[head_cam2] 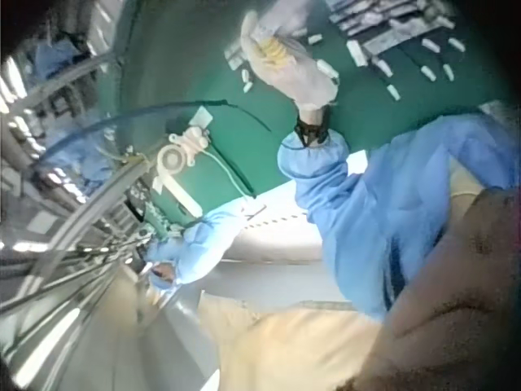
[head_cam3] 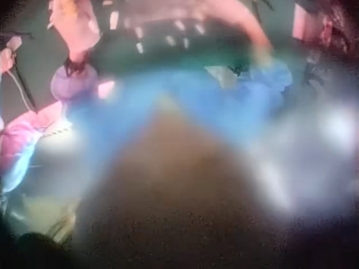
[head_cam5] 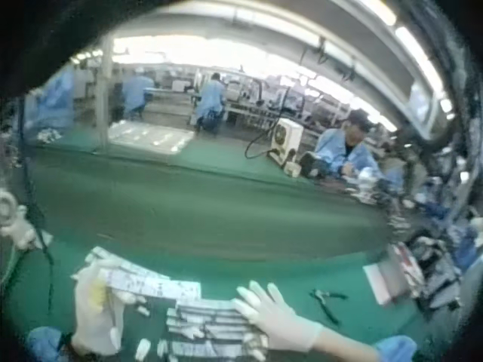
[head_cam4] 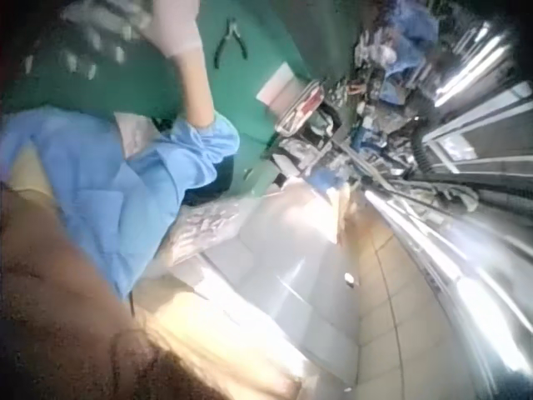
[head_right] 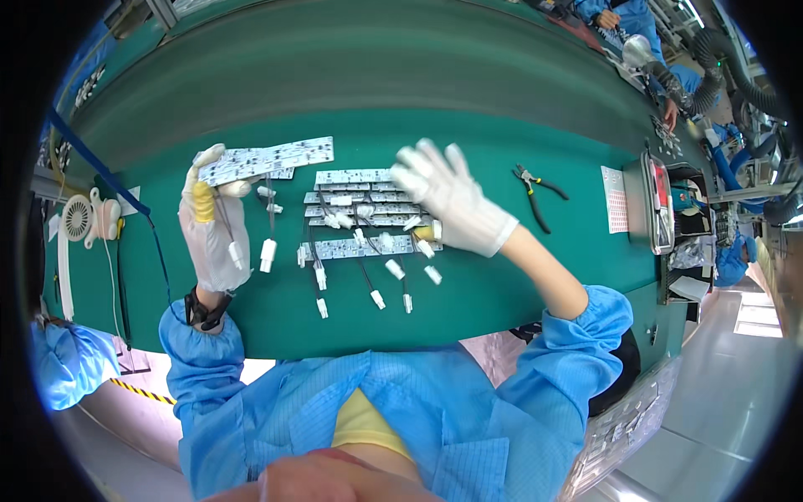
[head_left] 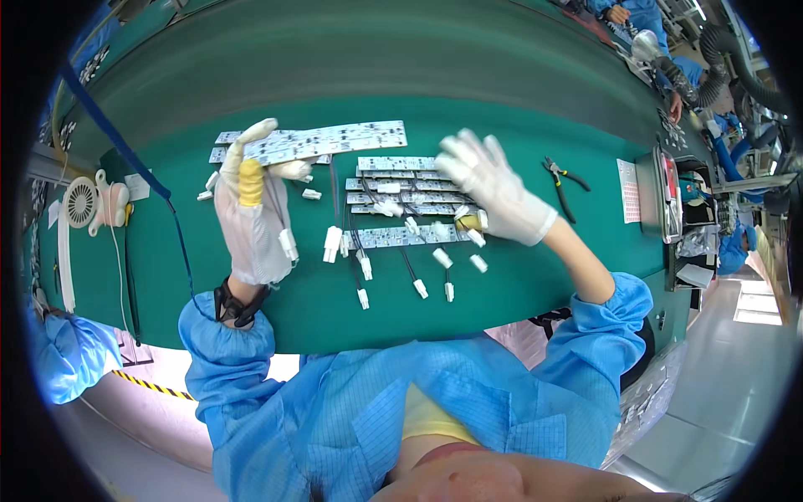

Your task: The recorder is assembling and inspecting electronic components on printed circuit board strips at a workbench.

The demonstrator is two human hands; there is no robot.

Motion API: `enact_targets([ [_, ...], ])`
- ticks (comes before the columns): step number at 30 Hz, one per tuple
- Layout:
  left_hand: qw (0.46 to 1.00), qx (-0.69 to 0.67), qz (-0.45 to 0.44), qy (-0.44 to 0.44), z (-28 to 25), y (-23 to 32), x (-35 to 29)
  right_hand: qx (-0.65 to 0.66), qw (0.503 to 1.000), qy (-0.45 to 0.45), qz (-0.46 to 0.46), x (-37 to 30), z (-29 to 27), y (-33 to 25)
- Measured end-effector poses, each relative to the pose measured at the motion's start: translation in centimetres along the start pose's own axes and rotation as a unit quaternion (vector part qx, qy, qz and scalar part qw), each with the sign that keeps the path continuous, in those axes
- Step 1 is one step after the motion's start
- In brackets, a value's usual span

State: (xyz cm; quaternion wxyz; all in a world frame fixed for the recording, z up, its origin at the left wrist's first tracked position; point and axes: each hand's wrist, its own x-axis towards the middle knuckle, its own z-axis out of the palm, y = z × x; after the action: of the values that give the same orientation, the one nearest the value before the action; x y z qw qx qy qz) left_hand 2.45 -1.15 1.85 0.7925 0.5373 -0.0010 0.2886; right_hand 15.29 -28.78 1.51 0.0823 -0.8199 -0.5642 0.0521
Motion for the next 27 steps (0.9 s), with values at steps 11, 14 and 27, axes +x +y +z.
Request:
enact_targets([
  [11, 0.987, 0.041, -0.097, -0.121, 0.8, -2.0, -2.0, 0.610, 0.770, 0.120, 0.144, 0.4, -4.2, -5.3],
  [14, 0.989, 0.030, -0.087, -0.112, 0.9, -1.9, -2.5, 0.572, 0.780, 0.115, 0.226, 1.2, -3.7, -5.3],
  [27, 0.950, 0.246, 0.067, -0.178, 0.2, -1.5, -2.4, 0.644, 0.711, 0.206, 0.193, -0.2, -1.7, -4.5],
])
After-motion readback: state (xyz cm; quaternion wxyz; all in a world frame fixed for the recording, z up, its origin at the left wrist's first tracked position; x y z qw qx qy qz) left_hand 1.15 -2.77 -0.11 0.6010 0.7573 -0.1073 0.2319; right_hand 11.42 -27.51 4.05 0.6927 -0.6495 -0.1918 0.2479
